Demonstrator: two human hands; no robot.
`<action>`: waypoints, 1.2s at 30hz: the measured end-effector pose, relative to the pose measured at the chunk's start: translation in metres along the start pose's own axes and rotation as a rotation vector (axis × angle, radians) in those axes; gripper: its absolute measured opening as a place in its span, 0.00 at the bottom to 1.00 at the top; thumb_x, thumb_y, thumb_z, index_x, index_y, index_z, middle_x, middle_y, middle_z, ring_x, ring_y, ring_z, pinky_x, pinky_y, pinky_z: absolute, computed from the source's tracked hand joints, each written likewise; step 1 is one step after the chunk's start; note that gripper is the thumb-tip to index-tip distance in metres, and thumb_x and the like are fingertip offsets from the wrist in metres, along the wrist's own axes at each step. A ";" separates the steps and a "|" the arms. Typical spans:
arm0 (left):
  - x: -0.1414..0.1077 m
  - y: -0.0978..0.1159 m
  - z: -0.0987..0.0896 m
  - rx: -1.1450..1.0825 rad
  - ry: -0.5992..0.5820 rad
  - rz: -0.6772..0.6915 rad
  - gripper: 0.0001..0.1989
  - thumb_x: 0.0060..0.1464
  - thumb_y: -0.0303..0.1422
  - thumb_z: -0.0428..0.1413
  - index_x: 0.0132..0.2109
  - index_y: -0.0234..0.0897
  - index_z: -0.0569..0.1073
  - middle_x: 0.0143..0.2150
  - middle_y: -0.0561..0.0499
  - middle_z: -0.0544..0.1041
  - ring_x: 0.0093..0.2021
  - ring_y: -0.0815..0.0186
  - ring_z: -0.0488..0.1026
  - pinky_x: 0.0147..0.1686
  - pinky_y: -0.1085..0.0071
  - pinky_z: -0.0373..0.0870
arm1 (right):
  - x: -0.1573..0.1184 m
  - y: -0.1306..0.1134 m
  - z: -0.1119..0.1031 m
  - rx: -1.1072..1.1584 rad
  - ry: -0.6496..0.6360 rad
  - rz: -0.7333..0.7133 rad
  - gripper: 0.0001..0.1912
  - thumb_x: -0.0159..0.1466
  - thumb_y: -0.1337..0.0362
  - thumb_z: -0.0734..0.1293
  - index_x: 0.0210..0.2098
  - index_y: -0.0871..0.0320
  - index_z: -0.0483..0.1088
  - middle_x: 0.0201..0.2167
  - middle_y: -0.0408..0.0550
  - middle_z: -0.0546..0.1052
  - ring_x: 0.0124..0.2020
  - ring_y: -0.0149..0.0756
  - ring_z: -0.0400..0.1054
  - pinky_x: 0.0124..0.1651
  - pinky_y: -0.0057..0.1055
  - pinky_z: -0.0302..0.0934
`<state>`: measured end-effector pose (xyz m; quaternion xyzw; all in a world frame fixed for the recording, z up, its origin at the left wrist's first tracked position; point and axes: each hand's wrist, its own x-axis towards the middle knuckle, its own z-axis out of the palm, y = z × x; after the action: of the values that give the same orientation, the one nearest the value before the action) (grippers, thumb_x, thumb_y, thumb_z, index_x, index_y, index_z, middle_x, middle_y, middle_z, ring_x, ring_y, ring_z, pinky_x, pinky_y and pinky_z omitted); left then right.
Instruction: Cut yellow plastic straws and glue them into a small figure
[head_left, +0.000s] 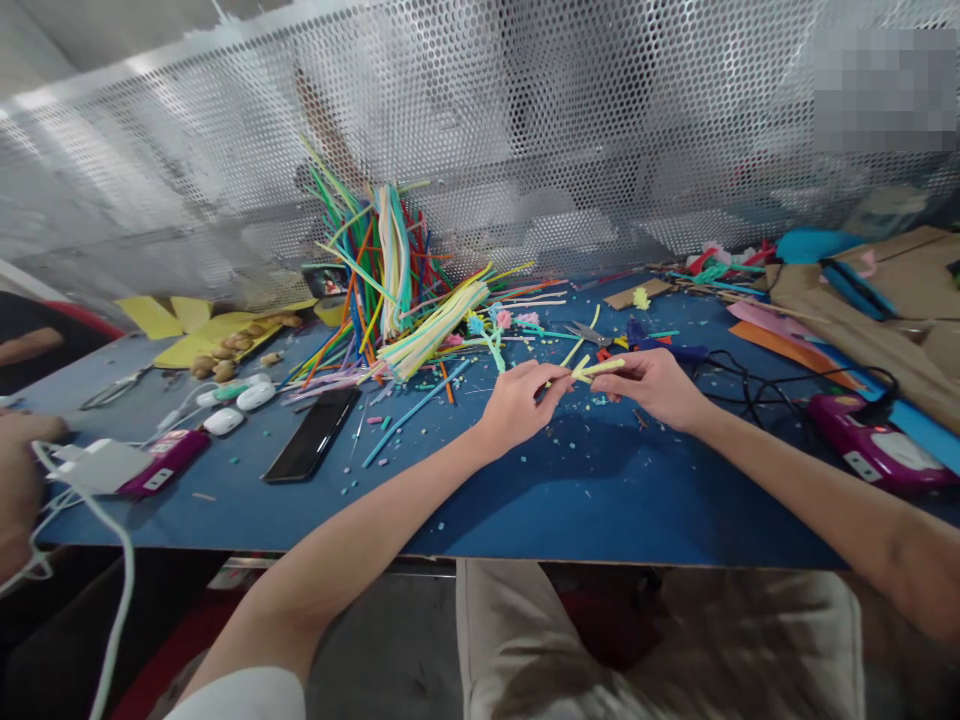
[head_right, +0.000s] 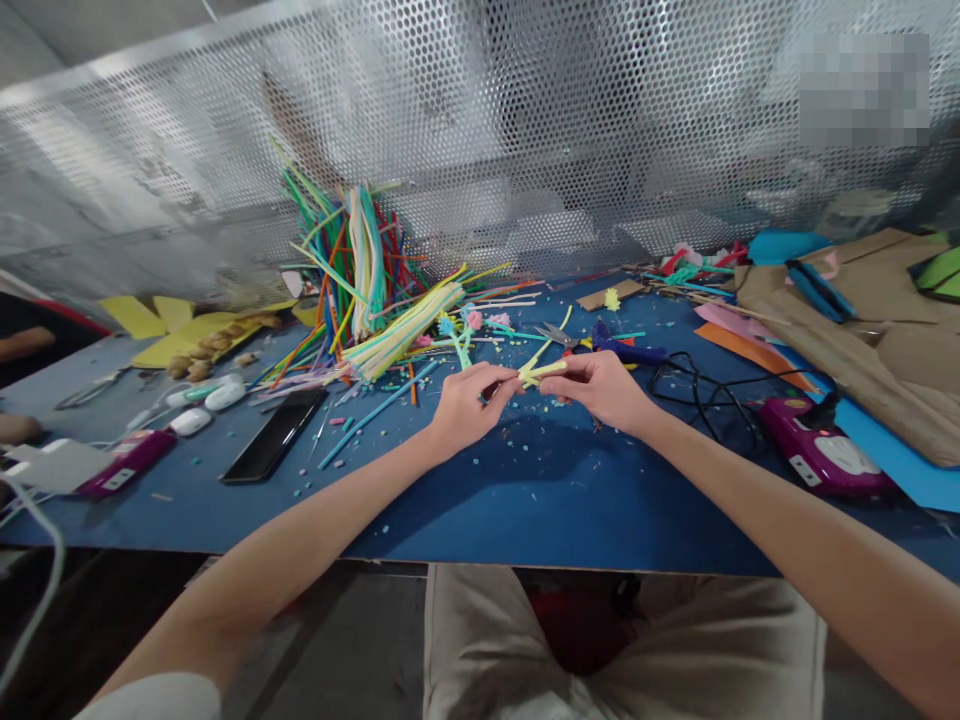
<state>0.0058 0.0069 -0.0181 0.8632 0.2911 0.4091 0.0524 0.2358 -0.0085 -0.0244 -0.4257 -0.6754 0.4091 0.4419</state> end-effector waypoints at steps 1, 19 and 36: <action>0.000 0.000 0.000 0.000 -0.006 0.003 0.10 0.64 0.35 0.53 0.41 0.36 0.77 0.32 0.50 0.81 0.30 0.70 0.73 0.35 0.73 0.71 | 0.000 0.000 0.001 0.002 -0.018 0.003 0.16 0.56 0.52 0.74 0.38 0.56 0.81 0.23 0.44 0.76 0.24 0.31 0.65 0.28 0.30 0.61; 0.002 -0.004 -0.001 -0.008 -0.005 -0.036 0.12 0.65 0.36 0.51 0.41 0.35 0.77 0.33 0.50 0.81 0.29 0.71 0.73 0.33 0.73 0.70 | 0.000 -0.001 -0.005 -0.022 0.091 -0.092 0.15 0.59 0.50 0.72 0.32 0.57 0.76 0.25 0.44 0.75 0.24 0.31 0.65 0.28 0.30 0.62; 0.000 -0.010 0.001 0.081 -0.059 0.199 0.10 0.64 0.36 0.54 0.44 0.39 0.78 0.34 0.49 0.81 0.32 0.69 0.75 0.37 0.71 0.72 | -0.003 -0.015 -0.020 -0.473 0.043 -0.485 0.10 0.66 0.60 0.66 0.45 0.49 0.77 0.41 0.47 0.79 0.42 0.39 0.73 0.48 0.39 0.67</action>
<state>0.0014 0.0154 -0.0221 0.9010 0.2186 0.3744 -0.0146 0.2524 -0.0119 -0.0052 -0.3517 -0.8238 0.1152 0.4295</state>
